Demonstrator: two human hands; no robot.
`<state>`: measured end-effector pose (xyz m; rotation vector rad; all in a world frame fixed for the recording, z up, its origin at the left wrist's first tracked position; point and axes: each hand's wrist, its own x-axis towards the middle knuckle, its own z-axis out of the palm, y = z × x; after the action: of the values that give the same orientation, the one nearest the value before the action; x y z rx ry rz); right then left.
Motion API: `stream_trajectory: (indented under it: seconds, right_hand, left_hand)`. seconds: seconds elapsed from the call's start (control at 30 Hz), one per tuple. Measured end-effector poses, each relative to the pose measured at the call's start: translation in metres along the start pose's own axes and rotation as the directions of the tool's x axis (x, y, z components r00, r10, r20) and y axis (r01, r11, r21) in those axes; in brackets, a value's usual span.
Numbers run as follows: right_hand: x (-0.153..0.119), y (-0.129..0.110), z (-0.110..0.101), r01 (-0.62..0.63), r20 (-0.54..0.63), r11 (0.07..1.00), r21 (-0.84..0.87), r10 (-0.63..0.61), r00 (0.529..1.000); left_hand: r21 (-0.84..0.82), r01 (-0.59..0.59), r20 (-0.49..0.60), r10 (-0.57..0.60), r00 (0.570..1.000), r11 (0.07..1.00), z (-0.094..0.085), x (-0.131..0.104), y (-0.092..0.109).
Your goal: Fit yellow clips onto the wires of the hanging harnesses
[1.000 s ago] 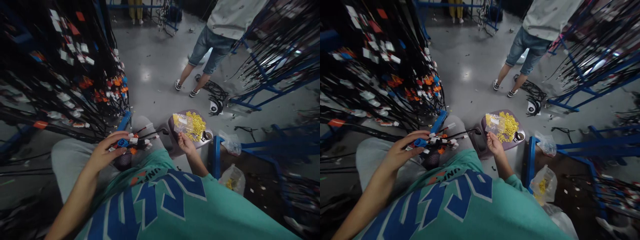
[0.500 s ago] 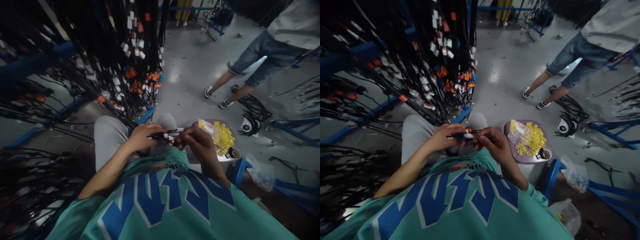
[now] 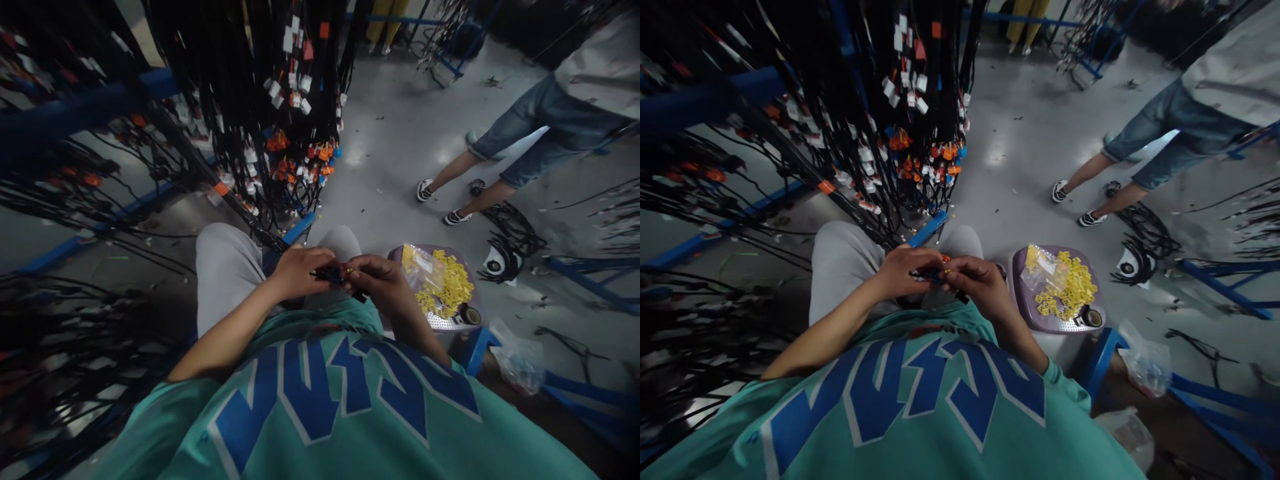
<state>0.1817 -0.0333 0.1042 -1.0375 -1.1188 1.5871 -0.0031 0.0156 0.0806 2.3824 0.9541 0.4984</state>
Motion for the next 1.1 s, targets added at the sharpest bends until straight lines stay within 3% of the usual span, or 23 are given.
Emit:
stream_trajectory:
  seconds: [0.43,0.53,0.67,0.83,0.93,1.1]
  right_hand:
    - [0.000,0.005,0.000,-0.025,-0.011,0.991,0.130,0.027,1.000]
    - [-0.003,0.003,0.001,0.001,-0.059,0.999,0.042,0.001,0.998]
    - [-0.006,0.000,0.002,0.083,-0.094,0.976,-0.199,-0.103,0.990]
    - [-0.002,0.001,0.004,0.286,-0.010,0.775,-0.563,-0.353,0.936]
    - [0.002,0.005,0.004,0.333,0.043,0.722,-0.607,-0.388,0.921]
    - [0.006,0.012,0.002,0.286,0.032,0.770,-0.570,-0.327,0.945]
  left_hand:
    - [-0.009,0.085,-0.066,-0.085,0.994,0.996,0.002,0.001,0.006]
    - [0.006,0.098,-0.077,-0.097,0.992,0.995,0.002,0.001,0.008]
    - [-0.007,0.090,-0.085,-0.090,0.992,0.996,0.001,0.003,0.011]
    - [0.020,0.096,-0.093,-0.094,0.991,0.995,0.003,0.002,0.011]
    - [0.046,0.093,-0.097,-0.088,0.991,0.995,0.004,0.002,0.011]
    - [0.093,0.096,-0.083,-0.088,0.993,0.991,0.005,0.003,0.013]
